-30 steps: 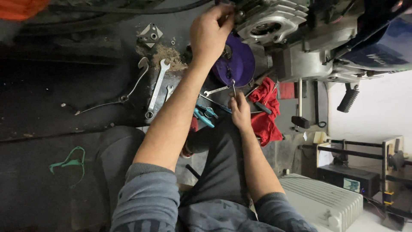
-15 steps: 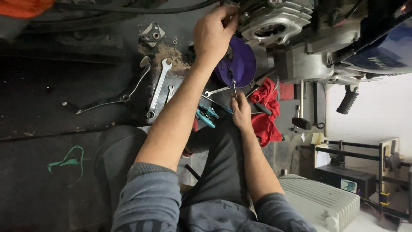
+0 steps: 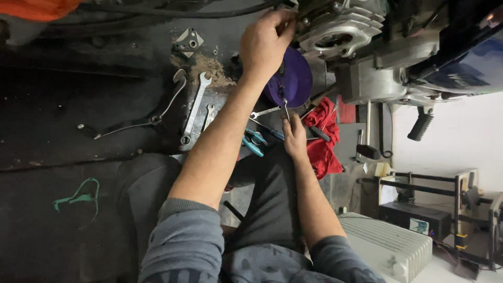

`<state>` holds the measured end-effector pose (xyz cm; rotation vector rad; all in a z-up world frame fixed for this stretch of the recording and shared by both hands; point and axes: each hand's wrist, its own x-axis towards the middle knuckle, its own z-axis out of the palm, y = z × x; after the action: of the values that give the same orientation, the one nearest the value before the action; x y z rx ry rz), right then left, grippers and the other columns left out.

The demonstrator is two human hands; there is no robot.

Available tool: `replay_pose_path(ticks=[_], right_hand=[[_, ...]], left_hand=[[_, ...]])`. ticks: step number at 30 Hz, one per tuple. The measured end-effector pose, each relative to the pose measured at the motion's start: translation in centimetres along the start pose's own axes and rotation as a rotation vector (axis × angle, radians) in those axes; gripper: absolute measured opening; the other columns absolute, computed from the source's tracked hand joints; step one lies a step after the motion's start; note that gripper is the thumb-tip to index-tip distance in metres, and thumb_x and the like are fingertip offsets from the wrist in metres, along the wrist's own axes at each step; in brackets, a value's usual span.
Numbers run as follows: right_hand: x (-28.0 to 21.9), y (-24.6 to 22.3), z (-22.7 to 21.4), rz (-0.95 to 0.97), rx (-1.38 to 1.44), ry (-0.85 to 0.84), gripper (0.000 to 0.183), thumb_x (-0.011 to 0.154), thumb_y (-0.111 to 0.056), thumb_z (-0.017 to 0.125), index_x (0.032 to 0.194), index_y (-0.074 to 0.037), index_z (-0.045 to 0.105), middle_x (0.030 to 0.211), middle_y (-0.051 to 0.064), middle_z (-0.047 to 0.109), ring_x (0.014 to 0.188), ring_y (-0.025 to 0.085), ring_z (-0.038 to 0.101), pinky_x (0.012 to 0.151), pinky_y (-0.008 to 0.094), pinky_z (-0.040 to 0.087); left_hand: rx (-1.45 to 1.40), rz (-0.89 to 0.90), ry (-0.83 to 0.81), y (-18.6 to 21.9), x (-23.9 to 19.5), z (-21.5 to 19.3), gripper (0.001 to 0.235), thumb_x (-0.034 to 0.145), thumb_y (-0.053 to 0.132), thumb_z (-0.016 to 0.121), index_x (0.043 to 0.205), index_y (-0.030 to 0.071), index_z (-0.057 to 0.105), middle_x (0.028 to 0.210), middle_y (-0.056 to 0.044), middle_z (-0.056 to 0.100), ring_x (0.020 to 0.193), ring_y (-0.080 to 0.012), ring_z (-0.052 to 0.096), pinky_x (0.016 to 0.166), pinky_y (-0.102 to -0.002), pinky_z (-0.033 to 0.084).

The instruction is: The person works on a motorcycle engine, using a wrench and a socket wrench to loosen and tighten bolts on the cylinder head. They remove a bolt and place it in a purple bowl, then reattach a component to the engine.

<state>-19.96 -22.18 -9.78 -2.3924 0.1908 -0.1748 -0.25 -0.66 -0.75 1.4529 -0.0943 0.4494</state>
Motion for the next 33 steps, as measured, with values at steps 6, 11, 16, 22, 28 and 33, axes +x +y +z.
replay_pose_path(ticks=[6,11,16,22,28,33], right_hand=[[0.2,0.4,0.1,0.042,-0.081,-0.009,0.02,0.106,-0.018,0.061,0.111,0.0,0.058,0.084,0.008,0.059,0.077,0.017,0.054,0.071,0.032,0.048],[0.4,-0.5,0.2,-0.038,-0.282,-0.056,0.021,0.103,-0.019,0.063,0.112,0.0,0.058,0.093,0.019,0.068,0.084,0.031,0.067,0.076,0.039,0.052],[0.6,-1.0,0.3,0.02,-0.293,-0.078,0.022,0.099,-0.019,0.064,0.111,-0.001,0.06,0.097,0.021,0.071,0.091,0.034,0.071,0.081,0.04,0.054],[0.8,0.4,0.3,-0.009,-0.256,-0.086,0.022,0.1,-0.018,0.064,0.112,-0.001,0.061,0.103,0.018,0.073,0.098,0.029,0.072,0.085,0.039,0.054],[0.7,-1.9,0.3,0.095,-0.241,-0.101,0.022,0.099,-0.017,0.065,0.114,-0.001,0.062,0.097,0.017,0.072,0.087,0.026,0.069,0.08,0.035,0.054],[0.7,-1.2,0.3,0.011,-0.22,-0.093,0.021,0.099,-0.016,0.065,0.113,-0.001,0.062,0.097,0.016,0.071,0.087,0.023,0.068,0.08,0.034,0.054]], left_hand=[[-0.037,0.045,0.023,0.0,0.1,-0.1,0.015,0.091,0.026,0.073,0.104,0.021,0.078,0.093,-0.001,0.079,0.084,-0.0228,0.078,0.07,-0.035,0.058],[-0.028,-0.012,-0.01,0.3,0.2,-0.2,0.016,0.09,0.027,0.073,0.103,0.021,0.079,0.09,-0.001,0.079,0.081,-0.0219,0.078,0.068,-0.035,0.058],[-0.04,0.017,0.0,0.1,0.2,-0.3,0.016,0.09,0.026,0.074,0.104,0.02,0.078,0.089,-0.002,0.079,0.081,-0.0222,0.077,0.068,-0.035,0.058],[-0.062,-0.009,-0.01,0.1,0.3,-0.3,0.016,0.09,0.025,0.074,0.104,0.019,0.078,0.089,-0.003,0.078,0.079,-0.0212,0.078,0.067,-0.035,0.058],[-0.044,0.022,-0.015,0.2,0.1,-0.5,0.015,0.092,0.025,0.074,0.105,0.02,0.079,0.089,-0.001,0.079,0.076,-0.0188,0.077,0.064,-0.034,0.055],[-0.061,0.009,-0.029,-0.1,0.0,-0.2,0.014,0.093,0.025,0.073,0.105,0.02,0.079,0.089,0.001,0.08,0.074,-0.0154,0.077,0.062,-0.033,0.056]])
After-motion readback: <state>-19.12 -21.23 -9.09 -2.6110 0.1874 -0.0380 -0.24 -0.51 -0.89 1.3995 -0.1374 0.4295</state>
